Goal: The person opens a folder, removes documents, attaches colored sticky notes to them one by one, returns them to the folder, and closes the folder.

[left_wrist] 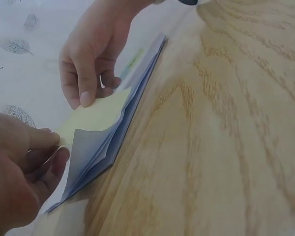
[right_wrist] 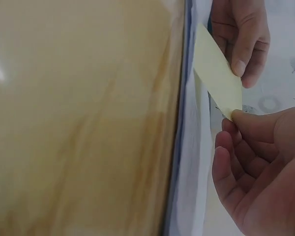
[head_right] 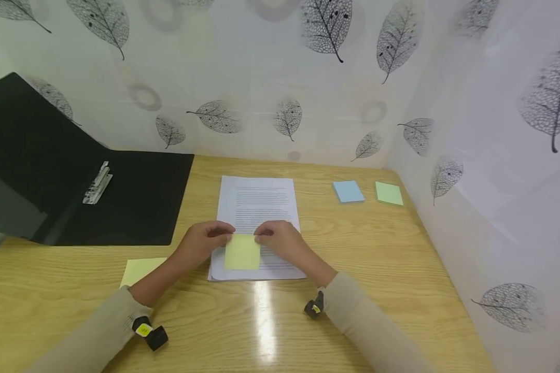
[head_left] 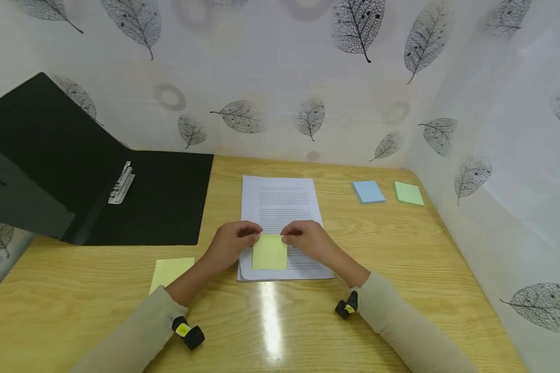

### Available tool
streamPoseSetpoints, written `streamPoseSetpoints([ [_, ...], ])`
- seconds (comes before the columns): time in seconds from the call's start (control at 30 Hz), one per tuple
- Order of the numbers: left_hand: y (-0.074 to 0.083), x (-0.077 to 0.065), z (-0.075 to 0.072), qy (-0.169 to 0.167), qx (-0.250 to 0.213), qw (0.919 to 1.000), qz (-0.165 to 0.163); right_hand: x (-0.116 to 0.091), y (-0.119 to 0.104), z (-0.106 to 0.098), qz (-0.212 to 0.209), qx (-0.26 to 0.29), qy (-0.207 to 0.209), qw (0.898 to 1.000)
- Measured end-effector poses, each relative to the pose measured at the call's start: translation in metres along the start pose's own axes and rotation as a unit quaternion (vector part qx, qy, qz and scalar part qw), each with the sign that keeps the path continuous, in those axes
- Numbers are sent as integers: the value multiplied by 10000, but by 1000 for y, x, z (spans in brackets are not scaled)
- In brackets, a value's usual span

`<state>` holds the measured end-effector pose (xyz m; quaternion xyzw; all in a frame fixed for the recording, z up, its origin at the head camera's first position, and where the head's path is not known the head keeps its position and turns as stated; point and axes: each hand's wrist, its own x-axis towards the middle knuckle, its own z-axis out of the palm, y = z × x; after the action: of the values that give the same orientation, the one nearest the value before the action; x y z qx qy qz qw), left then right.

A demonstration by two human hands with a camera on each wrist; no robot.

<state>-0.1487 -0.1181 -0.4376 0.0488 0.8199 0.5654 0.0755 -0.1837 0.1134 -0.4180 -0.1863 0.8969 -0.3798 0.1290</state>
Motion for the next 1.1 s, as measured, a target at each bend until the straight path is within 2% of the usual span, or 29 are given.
streamPoseSetpoints([
  [0.17,-1,3,5,-60,268,9995,147,-2,3,-3,176,-99,9,9998],
  [0.43,1,9,17,-135,597,9980,136,-4,13,-7,303,-345,-55,9989],
  [0.63,2,7,18,-100,801,9967,74,-3,15,-5,335,-444,-163,9983],
  [0.9,3,7,20,-193,1216,9922,170,-2,12,-4,354,-960,-151,9946],
  [1.1,2,7,20,-150,1376,9901,229,-1,11,-3,257,-1102,-238,9933],
])
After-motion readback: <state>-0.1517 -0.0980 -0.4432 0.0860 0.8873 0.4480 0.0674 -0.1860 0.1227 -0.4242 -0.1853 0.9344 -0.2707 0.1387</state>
